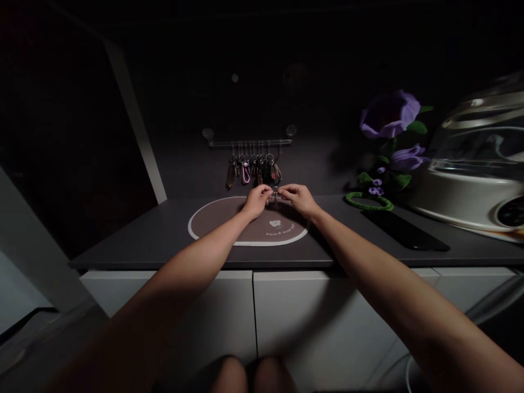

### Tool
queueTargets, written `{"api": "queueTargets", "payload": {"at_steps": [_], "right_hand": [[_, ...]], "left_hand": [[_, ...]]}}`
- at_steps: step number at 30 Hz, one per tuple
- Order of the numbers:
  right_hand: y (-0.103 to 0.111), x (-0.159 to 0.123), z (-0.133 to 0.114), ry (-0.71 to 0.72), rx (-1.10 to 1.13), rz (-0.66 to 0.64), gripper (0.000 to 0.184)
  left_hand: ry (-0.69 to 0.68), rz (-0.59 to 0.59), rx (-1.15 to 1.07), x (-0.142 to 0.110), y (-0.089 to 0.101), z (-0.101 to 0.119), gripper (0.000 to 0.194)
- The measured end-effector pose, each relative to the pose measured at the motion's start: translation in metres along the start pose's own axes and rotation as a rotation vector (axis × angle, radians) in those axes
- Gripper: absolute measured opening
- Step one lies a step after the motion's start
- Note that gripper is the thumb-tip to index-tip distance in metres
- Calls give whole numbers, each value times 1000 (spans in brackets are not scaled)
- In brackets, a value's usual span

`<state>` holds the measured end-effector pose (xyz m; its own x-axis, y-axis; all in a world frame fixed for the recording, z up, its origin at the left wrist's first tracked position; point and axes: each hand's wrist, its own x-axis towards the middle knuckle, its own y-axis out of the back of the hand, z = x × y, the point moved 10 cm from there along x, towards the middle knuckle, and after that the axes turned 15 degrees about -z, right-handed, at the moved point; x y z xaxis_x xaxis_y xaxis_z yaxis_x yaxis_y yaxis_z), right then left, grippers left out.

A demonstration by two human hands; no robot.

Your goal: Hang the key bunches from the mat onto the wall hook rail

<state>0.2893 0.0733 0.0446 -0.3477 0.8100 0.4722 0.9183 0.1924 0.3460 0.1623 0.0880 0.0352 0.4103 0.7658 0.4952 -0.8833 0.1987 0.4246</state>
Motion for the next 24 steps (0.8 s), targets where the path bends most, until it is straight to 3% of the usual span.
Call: {"api": "queueTargets", "payload": {"at_steps": [11, 18, 24], "right_hand": [[9, -1, 3, -5, 217, 71, 29], [19, 5, -3, -5, 306, 130, 30], [35, 34, -18, -20, 256, 197, 20]], "left_hand": [[-17, 9, 378, -7, 0, 13, 21], [25, 0, 331, -6, -2, 4, 23], [42, -8, 321, -5, -4, 1, 21]]}}
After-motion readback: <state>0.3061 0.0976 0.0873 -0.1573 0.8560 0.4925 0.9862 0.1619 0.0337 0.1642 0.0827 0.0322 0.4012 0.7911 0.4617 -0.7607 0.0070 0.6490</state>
